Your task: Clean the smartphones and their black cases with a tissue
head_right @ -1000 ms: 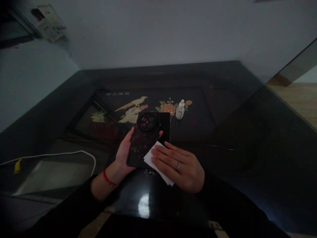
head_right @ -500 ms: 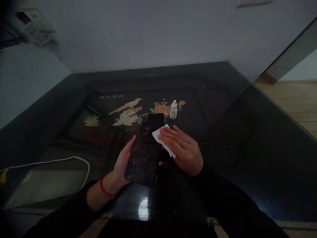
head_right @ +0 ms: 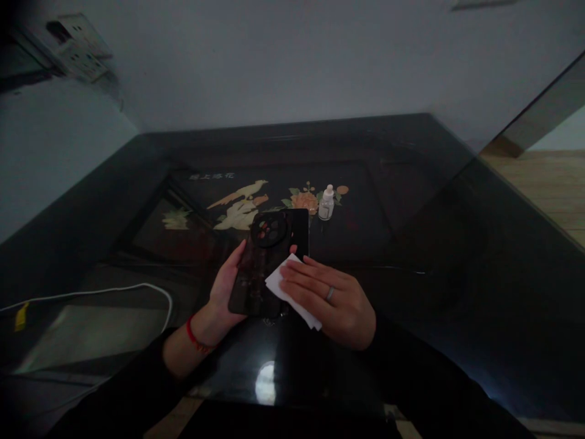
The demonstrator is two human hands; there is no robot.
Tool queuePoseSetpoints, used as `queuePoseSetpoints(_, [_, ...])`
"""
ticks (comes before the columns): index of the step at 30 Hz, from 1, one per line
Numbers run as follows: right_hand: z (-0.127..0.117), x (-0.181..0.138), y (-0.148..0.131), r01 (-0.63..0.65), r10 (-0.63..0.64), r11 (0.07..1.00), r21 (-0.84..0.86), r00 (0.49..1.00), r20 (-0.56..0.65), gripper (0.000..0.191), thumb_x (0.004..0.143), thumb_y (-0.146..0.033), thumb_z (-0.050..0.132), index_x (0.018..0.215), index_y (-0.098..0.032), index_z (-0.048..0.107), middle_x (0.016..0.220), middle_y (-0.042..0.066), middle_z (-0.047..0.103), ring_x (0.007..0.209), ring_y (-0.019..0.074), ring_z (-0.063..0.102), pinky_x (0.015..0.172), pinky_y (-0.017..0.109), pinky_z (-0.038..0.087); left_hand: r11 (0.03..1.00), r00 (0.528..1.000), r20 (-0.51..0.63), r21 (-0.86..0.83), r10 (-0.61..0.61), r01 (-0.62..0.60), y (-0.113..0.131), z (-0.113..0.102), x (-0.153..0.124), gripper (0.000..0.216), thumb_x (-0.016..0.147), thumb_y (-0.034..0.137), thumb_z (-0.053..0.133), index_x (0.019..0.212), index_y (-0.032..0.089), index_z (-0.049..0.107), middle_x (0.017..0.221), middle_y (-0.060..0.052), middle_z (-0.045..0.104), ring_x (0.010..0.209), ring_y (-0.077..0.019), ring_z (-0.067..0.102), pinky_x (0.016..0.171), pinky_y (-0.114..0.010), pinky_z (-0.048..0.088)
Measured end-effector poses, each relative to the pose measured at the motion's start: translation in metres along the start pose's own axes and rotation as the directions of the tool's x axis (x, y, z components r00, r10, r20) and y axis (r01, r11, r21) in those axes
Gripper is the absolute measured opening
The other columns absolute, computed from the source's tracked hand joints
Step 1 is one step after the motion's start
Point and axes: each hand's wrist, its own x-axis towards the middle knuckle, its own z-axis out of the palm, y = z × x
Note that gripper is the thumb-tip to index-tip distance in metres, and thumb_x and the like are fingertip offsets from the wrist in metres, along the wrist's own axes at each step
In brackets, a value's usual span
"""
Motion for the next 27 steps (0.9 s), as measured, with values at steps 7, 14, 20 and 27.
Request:
queuePoseSetpoints(7, [0.004, -0.003, -0.007, 0.093, -0.093, 0.995, 0.031, 0.995, -0.022, 0.029, 0.092, -0.008, 0.045, 0.116, -0.007, 0.062, 0.116, 0.014, 0.069, 0.124, 0.0219, 0.055, 0.102, 0.044, 0.050, 0.997, 0.996, -0.027, 0.007, 0.083, -0.082, -0.003, 0.008, -0.001, 0.069, 0.095, 0.054, 0.022, 0.140, 0.006, 0.043, 0.107, -0.016, 0.071, 0.099, -0.0238, 0.067, 0.101, -0.041, 0.038])
queuePoseSetpoints(14, [0.014, 0.002, 0.002, -0.095, 0.090, 0.994, -0.062, 0.993, -0.080, 0.033, 0.092, -0.007, 0.043, 0.121, -0.012, 0.060, 0.117, 0.015, 0.068, 0.119, 0.0226, 0.059, 0.104, 0.048, 0.047, 0.997, 0.979, -0.200, -0.071, -0.028, 0.014, -0.028, 0.011, -0.003, 0.054, 0.096, 0.047, 0.030, 0.100, 0.010, 0.069, 0.076, -0.006, 0.072, 0.083, -0.0200, 0.068, 0.098, -0.034, 0.041])
queuePoseSetpoints(20, [0.026, 0.013, -0.011, -0.015, 0.014, 0.999, -0.032, 0.999, -0.041, 0.030, 0.095, -0.009, 0.039, 0.113, -0.006, 0.063, 0.116, 0.016, 0.069, 0.119, 0.0228, 0.059, 0.103, 0.045, 0.049, 0.985, 0.972, -0.180, -0.110, -0.151, 0.132, -0.034, 0.003, -0.009, 0.057, 0.093, 0.052, 0.037, 0.110, 0.005, 0.065, 0.086, -0.010, 0.073, 0.080, -0.0183, 0.068, 0.089, -0.030, 0.045])
queuePoseSetpoints(27, [0.016, 0.001, -0.018, 0.224, -0.232, 0.966, 0.127, 0.972, 0.048, 0.022, 0.092, -0.008, 0.047, 0.102, -0.005, 0.067, 0.105, 0.011, 0.074, 0.113, 0.0222, 0.063, 0.100, 0.038, 0.053, 0.999, 1.000, -0.012, 0.025, -0.023, 0.023, -0.021, -0.001, -0.002, 0.067, 0.091, 0.061, 0.027, 0.130, 0.014, 0.056, 0.110, -0.013, 0.070, 0.088, -0.0287, 0.069, 0.090, -0.043, 0.044])
